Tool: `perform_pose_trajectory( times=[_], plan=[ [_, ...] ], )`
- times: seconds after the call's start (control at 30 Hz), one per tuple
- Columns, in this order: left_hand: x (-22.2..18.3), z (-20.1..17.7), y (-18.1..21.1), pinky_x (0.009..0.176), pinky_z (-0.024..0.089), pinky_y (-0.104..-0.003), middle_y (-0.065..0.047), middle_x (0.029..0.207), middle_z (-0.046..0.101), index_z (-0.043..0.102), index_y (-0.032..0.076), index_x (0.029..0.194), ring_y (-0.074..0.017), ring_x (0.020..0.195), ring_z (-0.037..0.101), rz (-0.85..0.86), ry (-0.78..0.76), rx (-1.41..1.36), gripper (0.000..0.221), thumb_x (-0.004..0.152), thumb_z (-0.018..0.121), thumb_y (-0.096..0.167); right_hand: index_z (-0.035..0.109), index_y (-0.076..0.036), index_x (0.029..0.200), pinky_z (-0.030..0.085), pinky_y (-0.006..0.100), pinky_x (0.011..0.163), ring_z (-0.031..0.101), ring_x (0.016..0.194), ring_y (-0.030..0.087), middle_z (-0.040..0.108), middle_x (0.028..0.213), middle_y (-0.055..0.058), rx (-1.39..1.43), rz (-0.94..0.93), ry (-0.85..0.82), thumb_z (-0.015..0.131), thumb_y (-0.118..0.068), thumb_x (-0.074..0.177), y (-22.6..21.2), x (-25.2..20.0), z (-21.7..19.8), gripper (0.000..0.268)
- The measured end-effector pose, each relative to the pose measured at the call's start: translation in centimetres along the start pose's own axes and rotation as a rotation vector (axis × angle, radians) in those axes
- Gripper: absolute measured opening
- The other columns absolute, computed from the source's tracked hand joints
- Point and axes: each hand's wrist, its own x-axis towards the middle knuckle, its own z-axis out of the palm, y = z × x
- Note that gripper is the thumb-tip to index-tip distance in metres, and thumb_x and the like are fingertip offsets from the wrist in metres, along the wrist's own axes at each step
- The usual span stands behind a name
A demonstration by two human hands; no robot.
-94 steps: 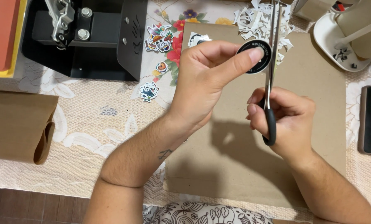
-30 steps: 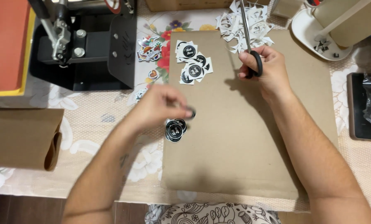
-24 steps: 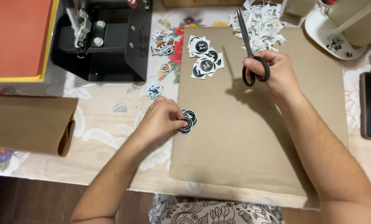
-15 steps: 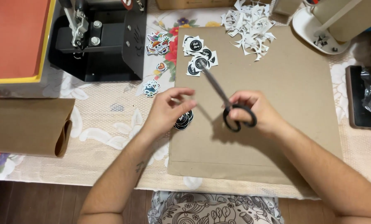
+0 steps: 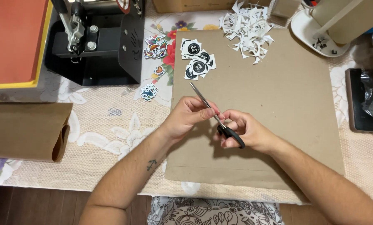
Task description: Cutting out circular stickers from a sheet using scissors on a production table.
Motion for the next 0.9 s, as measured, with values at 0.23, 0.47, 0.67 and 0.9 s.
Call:
perform_pose_trajectory(
  times=[0.23, 0.47, 0.67, 0.9],
  plan=[
    [3.0, -1.2, 0.2, 0.086, 0.054, -0.026, -0.007, 0.091, 0.076, 0.078, 0.002, 0.096, -0.0099, 0.09, 0.069, 0.021, -0.081, 0.041, 0.018, 0.086, 0.082, 0.017, 0.049, 0.002, 0.116, 0.066, 0.041, 0.058, 0.078, 0.067, 0.035, 0.075, 0.076, 0.028, 0.165, -0.003, 0.078, 0.087, -0.019, 0.073, 2.3, 0.3, -1.0, 0.061],
    [7.1, -5.2, 5.7, 0.092, 0.05, -0.038, -0.008, 0.099, 0.075, 0.076, 0.009, 0.11, -0.0207, 0.101, 0.065, 0.127, 0.016, 0.795, 0.017, 0.096, 0.07, 0.019, 0.049, -0.002, 0.136, 0.065, 0.038, 0.074, 0.077, 0.083, 0.025, 0.075, 0.086, 0.02, 0.07, -0.036, 0.221, 0.075, -0.021, 0.085, 0.7, 0.7, -0.2, 0.06],
    [10.6, -8.5, 3.9, 0.083, 0.051, -0.042, -0.008, 0.088, 0.072, 0.077, 0.008, 0.104, -0.0293, 0.092, 0.064, 0.172, 0.084, 1.356, 0.029, 0.077, 0.086, 0.015, 0.054, -0.004, 0.14, 0.061, 0.029, 0.074, 0.073, 0.083, 0.018, 0.076, 0.087, 0.016, -0.112, -0.116, 0.259, 0.073, -0.013, 0.088, 0.6, 0.6, -0.6, 0.057],
    [13.0, -8.9, 2.6, 0.083, 0.05, -0.047, -0.008, 0.089, 0.065, 0.076, 0.009, 0.103, -0.033, 0.095, 0.063, 0.089, 0.02, 1.592, 0.046, 0.063, 0.095, 0.024, 0.063, -0.006, 0.134, 0.062, 0.03, 0.075, 0.071, 0.085, 0.015, 0.079, 0.094, 0.016, -0.17, -0.133, 0.352, 0.078, -0.011, 0.084, 0.2, 0.5, -0.3, 0.052]
  ],
)
